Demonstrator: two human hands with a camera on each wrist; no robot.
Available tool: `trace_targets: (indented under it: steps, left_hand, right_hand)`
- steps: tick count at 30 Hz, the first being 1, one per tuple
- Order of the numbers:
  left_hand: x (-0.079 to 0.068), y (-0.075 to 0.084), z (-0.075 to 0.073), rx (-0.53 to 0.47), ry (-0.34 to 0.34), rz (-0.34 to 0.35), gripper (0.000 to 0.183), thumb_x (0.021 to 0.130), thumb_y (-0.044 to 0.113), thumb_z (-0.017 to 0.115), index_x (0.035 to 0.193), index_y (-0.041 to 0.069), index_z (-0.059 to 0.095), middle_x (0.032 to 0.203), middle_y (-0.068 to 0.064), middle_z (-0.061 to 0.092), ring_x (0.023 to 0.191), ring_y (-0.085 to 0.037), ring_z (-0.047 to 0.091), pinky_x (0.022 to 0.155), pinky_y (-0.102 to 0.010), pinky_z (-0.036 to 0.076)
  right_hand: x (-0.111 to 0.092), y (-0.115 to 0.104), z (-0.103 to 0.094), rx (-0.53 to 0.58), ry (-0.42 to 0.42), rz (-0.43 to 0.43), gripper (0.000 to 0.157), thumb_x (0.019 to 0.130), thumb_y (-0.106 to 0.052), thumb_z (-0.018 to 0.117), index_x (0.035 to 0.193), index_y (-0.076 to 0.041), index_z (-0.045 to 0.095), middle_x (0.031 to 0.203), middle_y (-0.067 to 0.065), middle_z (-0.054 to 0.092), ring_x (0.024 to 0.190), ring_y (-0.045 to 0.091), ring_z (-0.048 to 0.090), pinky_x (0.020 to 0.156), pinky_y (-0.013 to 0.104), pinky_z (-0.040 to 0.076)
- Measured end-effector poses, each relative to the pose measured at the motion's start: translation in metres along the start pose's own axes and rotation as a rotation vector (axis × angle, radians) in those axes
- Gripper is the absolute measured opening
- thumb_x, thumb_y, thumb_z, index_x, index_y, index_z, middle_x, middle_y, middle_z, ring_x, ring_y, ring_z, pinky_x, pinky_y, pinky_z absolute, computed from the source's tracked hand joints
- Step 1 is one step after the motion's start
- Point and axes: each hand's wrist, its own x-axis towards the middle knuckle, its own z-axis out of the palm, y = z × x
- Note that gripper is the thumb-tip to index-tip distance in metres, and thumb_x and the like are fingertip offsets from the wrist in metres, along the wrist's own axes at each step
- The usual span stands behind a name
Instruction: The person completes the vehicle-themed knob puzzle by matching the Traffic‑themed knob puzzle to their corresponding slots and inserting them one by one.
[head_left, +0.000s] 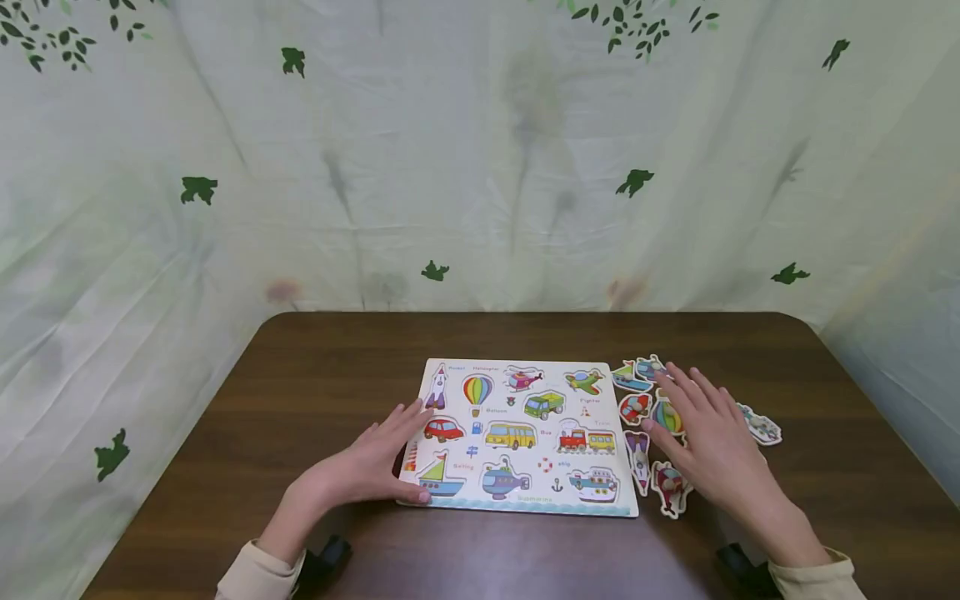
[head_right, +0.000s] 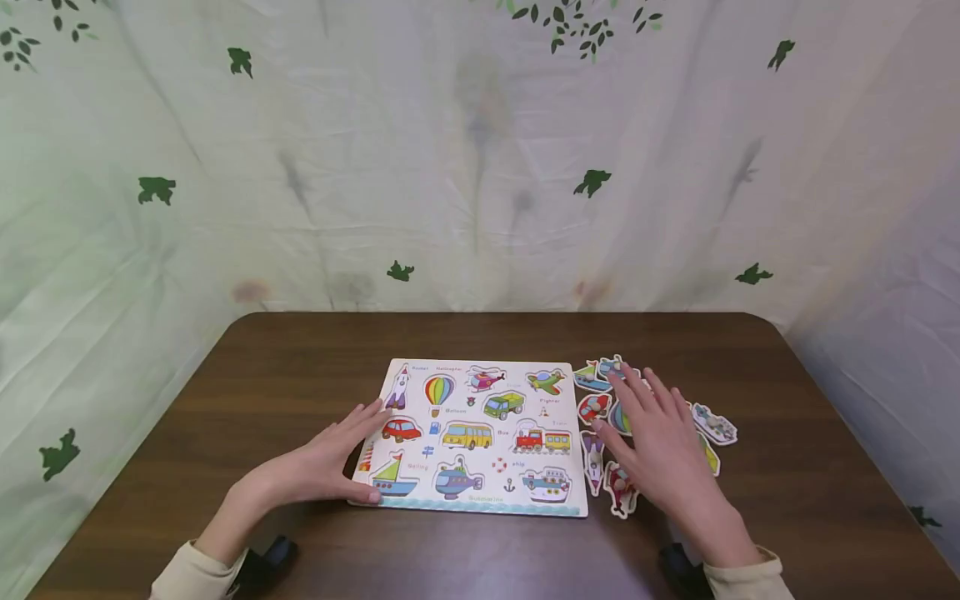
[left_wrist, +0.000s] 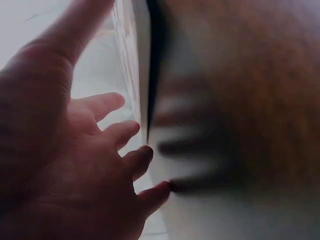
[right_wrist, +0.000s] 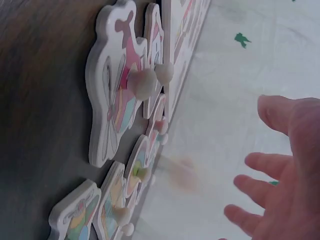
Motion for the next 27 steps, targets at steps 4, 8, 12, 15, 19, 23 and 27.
trace_targets:
  steps: [4,8,12,15,19,23,27]
  left_hand:
    - [0.002,-0.006,0.003,-0.021,-0.009,0.014,0.116,0.071,0.061,0.08,0.157,0.01,0.021,0.163,-0.013,0.011,0.149,-0.037,0.005,0.113,-0.063,0.011]
    - [0.003,-0.012,0.004,-0.027,0.006,0.018,0.117,0.071,0.061,0.08,0.156,0.006,0.021,0.163,-0.016,0.009,0.148,-0.039,0.005,0.114,-0.062,0.014]
    - [0.003,-0.015,0.002,-0.029,-0.006,0.014,0.117,0.071,0.06,0.08,0.156,0.004,0.022,0.163,-0.017,0.012,0.148,-0.04,0.006,0.115,-0.06,0.013]
    - [0.003,-0.015,0.001,-0.03,-0.011,0.01,0.116,0.071,0.059,0.081,0.155,0.004,0.023,0.162,-0.017,0.014,0.148,-0.039,0.006,0.115,-0.059,0.013]
    - [0.003,-0.014,0.0,-0.03,-0.013,-0.009,0.116,0.071,0.058,0.081,0.156,0.004,0.024,0.162,-0.016,0.015,0.148,-0.04,0.006,0.115,-0.06,0.012]
    - [0.004,-0.012,0.0,-0.027,-0.017,-0.021,0.116,0.071,0.058,0.081,0.156,0.004,0.024,0.162,-0.016,0.015,0.148,-0.04,0.006,0.115,-0.06,0.012]
    - [0.004,-0.012,0.001,-0.022,-0.019,-0.02,0.116,0.071,0.059,0.081,0.156,0.005,0.024,0.162,-0.015,0.015,0.148,-0.039,0.006,0.115,-0.059,0.012]
  right_hand:
    - [0.002,0.0,-0.001,0.044,0.06,-0.03,0.064,0.093,-0.034,0.069,0.147,-0.011,0.044,0.153,0.017,0.036,0.142,0.042,0.025,0.109,0.067,0.015]
    - [0.004,0.006,-0.002,0.114,0.128,-0.066,0.058,0.089,-0.02,0.073,0.141,-0.008,0.051,0.148,0.019,0.043,0.135,0.045,0.033,0.102,0.07,0.024]
    - [0.005,0.014,-0.003,0.222,0.155,-0.072,0.049,0.088,-0.01,0.073,0.134,-0.005,0.057,0.146,0.019,0.046,0.131,0.047,0.037,0.096,0.071,0.029]
    - [0.006,0.019,-0.004,0.285,0.144,-0.044,0.042,0.09,-0.008,0.071,0.131,-0.005,0.06,0.146,0.019,0.045,0.13,0.047,0.036,0.095,0.07,0.03]
    - [0.007,0.027,-0.005,0.315,0.099,0.016,0.035,0.095,-0.014,0.067,0.128,-0.004,0.062,0.146,0.018,0.044,0.131,0.047,0.034,0.094,0.071,0.031]
    - [0.006,0.038,-0.009,0.297,0.059,0.05,0.031,0.096,-0.019,0.067,0.122,-0.003,0.066,0.143,0.02,0.047,0.129,0.048,0.036,0.093,0.07,0.031]
    - [0.002,0.054,-0.015,0.282,-0.015,0.062,0.025,0.094,-0.017,0.069,0.116,-0.005,0.07,0.141,0.021,0.049,0.128,0.049,0.036,0.093,0.07,0.031]
